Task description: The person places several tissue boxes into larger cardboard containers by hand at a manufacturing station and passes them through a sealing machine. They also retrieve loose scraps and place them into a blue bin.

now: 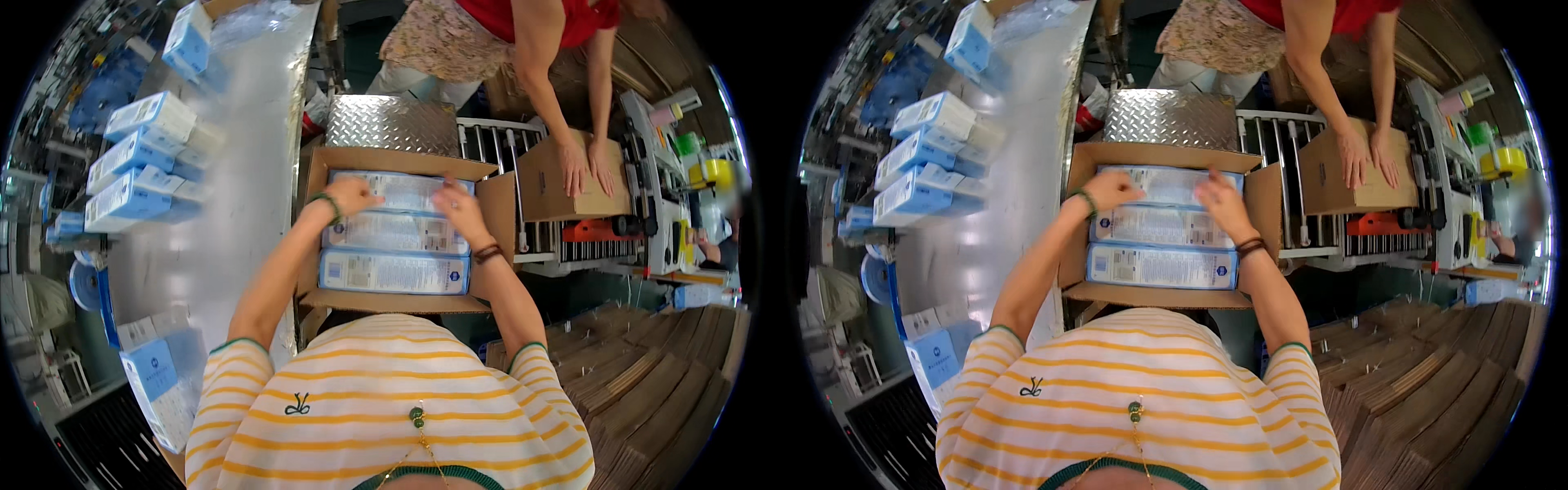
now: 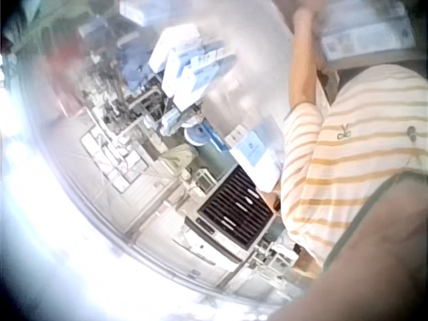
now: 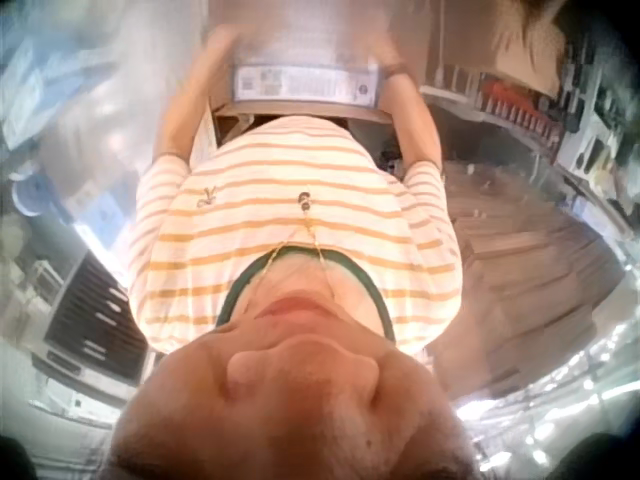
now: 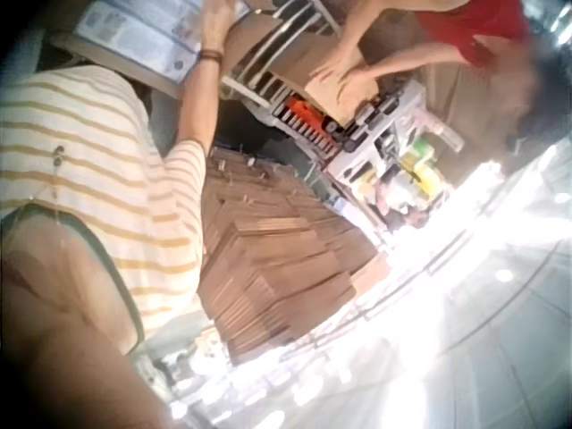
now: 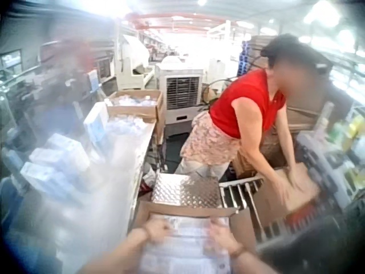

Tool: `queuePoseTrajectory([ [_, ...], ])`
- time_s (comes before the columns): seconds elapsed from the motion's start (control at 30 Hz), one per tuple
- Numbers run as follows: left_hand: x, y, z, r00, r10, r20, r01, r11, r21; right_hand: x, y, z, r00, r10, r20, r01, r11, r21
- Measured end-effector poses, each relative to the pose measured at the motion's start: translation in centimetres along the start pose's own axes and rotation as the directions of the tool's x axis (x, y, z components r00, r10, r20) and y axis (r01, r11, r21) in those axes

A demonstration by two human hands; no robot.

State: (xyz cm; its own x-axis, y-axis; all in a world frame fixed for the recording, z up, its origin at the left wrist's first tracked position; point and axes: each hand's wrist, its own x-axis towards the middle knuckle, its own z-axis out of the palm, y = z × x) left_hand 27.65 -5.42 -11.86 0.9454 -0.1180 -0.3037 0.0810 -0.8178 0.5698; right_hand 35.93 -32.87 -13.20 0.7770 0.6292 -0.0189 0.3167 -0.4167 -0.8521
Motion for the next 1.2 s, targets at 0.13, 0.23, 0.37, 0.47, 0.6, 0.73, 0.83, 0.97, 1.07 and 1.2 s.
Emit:
queuePoseTrajectory([
  [0.13,-7.4,-1.9,-5.9,0.886,-0.307,-0.346,0.082,0.841,-0.535,-5.4,-5.9,-7.9,0.807,-0.165,-0.567,0.051,0.976,-0.211],
  [0.23,-10.1,-2.8,-4.4,0.841,-0.54,0.024,0.345,0.504,-0.792,-9.7,-3.7,-10.9,0.715,0.3,-0.631,-0.369,0.929,0.025],
  [0.37,-5.6,0.0,4.1,0.924,-0.163,0.346,0.36,0.676,-0.642,-11.7,-7.5,-2.6,0.906,0.0,0.423,0.196,0.887,-0.419],
  [0.47,-0.3,3.8,5.0,0.937,0.334,0.103,-0.301,0.921,-0.245,-6.7,-7.9,0.7,0.817,0.135,0.56,0.301,0.728,-0.615],
  [0.6,2.6,10.6,-4.0,0.646,0.425,-0.634,-0.448,0.884,0.136,-6.8,-0.4,4.1,0.956,0.024,-0.292,-0.236,0.652,-0.721],
  [0.73,-3.8,1.8,3.0,0.896,0.354,-0.267,-0.182,0.842,0.508,-7.2,1.0,5.3,0.643,0.23,-0.731,-0.237,0.967,0.096],
  [0.83,-7.7,-0.8,4.9,0.929,0.341,-0.143,-0.288,0.91,0.3,-6.4,2.5,4.7,0.55,0.323,-0.771,-0.416,0.906,0.083],
  [0.97,-6.5,-5.3,6.9,0.844,-0.014,-0.536,0.002,1.0,-0.023,-4.7,3.7,4.2,0.649,0.327,-0.688,-0.577,0.8,-0.165],
  [1.07,-6.2,-4.5,9.7,0.839,-0.208,-0.502,-0.073,0.873,-0.483,-4.2,3.9,2.9,0.661,0.392,-0.64,-0.622,0.763,-0.176],
  [1.2,-4.1,-0.4,12.6,0.767,-0.338,-0.545,-0.086,0.788,-0.61,-2.1,5.9,-2.3,0.756,0.209,-0.621,-0.49,0.81,-0.323],
])
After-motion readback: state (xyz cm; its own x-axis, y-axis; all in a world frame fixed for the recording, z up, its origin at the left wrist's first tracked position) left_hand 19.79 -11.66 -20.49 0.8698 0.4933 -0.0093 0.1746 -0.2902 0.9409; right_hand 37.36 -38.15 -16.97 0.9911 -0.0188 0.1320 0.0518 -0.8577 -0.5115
